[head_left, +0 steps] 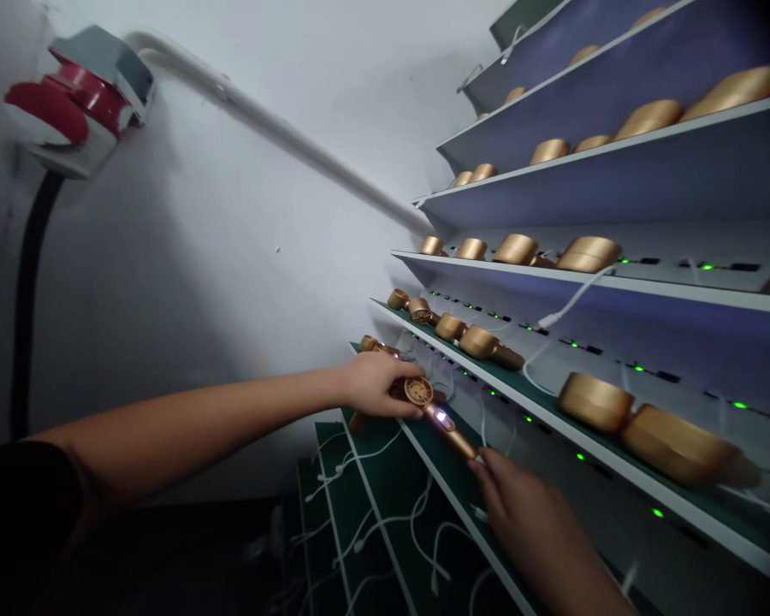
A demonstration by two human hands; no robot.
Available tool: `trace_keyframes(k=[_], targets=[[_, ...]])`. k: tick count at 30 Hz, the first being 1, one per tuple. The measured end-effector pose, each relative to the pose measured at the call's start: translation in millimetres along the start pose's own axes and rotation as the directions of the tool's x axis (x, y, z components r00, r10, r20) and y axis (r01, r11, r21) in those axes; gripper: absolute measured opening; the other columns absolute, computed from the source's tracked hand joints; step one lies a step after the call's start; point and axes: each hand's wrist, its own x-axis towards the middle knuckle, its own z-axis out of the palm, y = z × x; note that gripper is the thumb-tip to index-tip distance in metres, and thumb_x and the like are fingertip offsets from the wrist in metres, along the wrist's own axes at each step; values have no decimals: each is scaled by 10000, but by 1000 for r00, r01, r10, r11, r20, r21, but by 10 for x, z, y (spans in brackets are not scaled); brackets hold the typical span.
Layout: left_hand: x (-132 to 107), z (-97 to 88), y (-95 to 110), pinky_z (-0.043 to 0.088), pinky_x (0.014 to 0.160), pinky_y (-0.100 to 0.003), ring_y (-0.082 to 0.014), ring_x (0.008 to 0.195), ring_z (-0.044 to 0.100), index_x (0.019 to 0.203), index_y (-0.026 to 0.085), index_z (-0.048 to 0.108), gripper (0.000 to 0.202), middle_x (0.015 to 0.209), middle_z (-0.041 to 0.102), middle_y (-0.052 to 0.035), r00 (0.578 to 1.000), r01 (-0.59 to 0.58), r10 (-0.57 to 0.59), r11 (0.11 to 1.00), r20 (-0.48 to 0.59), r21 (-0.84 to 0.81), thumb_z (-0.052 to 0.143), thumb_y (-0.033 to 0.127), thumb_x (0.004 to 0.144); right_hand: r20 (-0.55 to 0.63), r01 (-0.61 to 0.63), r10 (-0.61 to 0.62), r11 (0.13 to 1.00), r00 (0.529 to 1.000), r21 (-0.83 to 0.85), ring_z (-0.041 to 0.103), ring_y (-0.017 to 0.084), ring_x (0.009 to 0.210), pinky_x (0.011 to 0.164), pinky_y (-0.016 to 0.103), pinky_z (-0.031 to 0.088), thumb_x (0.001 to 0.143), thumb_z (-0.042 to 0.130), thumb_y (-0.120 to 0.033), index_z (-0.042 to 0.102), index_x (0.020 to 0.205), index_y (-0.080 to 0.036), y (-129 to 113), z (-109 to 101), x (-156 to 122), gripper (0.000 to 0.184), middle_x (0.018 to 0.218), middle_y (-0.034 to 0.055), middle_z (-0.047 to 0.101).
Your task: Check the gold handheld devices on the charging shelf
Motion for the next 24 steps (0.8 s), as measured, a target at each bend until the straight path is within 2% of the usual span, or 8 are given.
trace_keyframes(k=[6, 10, 15, 24], targets=[[-49, -5, -36, 486, 721, -295, -216, 872, 668, 1282, 260, 599, 551, 1009, 716, -43, 1000, 6, -5, 996, 17, -84, 660, 552, 818, -28, -12, 11, 1000, 1000, -25, 668, 281, 792, 620, 332, 263, 1020, 257, -365, 512, 903, -248, -98, -6, 4, 304, 810, 47, 682], [-51, 10, -55, 480, 712, -289, -211, 859, 659, 1232, 265, 620, 506, 999, 711, -37, 1000, 9, -9, 995, 5, -98, 678, 538, 809, -25, -31, 30, 998, 999, -50, 678, 282, 794, 601, 325, 250, 1031, 269, -361, 528, 923, -245, -164, -36, 5, 304, 813, 51, 695], [-22, -7, -36, 484, 731, -299, -218, 868, 661, 1296, 249, 589, 547, 1022, 714, -56, 999, 21, -17, 993, 35, -120, 672, 506, 821, -71, -27, 20, 996, 997, -86, 685, 287, 778, 567, 323, 212, 1031, 290, -368, 532, 918, -241, -166, -28, -3, 296, 804, 48, 699], [-4, -29, -52, 488, 796, -322, -234, 903, 661, 1341, 232, 564, 617, 1058, 709, -79, 998, 30, -24, 994, 52, -107, 651, 556, 824, -138, -17, 3, 995, 990, -102, 690, 280, 760, 541, 320, 197, 1024, 320, -372, 567, 937, -240, -243, -69, -12, 293, 799, 51, 707]])
